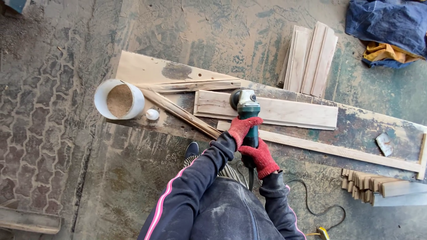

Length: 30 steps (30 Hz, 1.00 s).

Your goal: Sanding a wooden plank using an electric angle grinder and a manual sanding block.

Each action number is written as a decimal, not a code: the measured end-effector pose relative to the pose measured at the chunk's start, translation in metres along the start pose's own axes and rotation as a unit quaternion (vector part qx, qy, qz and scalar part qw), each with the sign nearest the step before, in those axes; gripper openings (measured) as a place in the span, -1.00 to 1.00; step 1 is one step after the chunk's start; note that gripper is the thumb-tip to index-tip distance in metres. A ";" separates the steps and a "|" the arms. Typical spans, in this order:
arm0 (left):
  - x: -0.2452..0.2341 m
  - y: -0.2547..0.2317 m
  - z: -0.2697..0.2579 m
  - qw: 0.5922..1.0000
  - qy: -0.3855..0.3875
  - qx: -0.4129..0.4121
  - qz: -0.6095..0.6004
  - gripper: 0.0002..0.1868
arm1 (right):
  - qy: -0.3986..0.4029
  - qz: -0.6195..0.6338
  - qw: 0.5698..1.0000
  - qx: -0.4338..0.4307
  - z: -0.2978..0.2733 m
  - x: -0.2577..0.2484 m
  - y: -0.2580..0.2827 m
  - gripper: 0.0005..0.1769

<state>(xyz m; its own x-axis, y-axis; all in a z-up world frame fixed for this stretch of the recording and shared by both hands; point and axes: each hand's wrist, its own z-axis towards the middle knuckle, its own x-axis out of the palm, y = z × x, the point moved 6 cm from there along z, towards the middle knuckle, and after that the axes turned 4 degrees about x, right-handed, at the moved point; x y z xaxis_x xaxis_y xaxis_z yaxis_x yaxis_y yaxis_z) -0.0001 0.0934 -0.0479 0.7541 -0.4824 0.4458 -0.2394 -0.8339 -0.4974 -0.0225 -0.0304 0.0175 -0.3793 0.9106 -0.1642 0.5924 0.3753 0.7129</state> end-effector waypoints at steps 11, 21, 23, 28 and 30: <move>-0.009 -0.026 -0.014 1.000 0.016 0.004 -0.024 -0.44 | -0.007 -0.003 1.000 0.027 0.014 0.016 -0.015 -0.45; 0.029 -0.007 0.001 0.998 0.052 0.001 0.028 -0.48 | -0.070 -0.028 0.997 0.007 -0.023 0.002 0.023 -0.46; 0.037 0.001 0.003 0.994 0.085 -0.004 0.062 -0.38 | -0.083 0.017 0.996 0.001 -0.024 -0.002 0.020 -0.46; 0.029 -0.016 -0.010 0.996 0.066 0.001 0.062 -0.46 | -0.082 0.007 0.997 -0.009 -0.030 0.005 0.028 -0.44; 0.015 -0.031 -0.021 0.998 0.051 0.005 0.043 -0.51 | -0.071 0.000 0.997 -0.016 -0.022 0.009 0.023 -0.43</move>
<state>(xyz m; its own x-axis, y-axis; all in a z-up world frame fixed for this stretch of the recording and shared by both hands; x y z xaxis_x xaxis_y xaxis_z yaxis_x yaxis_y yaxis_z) 0.0060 0.1063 -0.0097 0.6647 -0.5765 0.4751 -0.2936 -0.7864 -0.5435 -0.0282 -0.0173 0.0472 -0.2739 0.9268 -0.2571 0.5683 0.3716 0.7342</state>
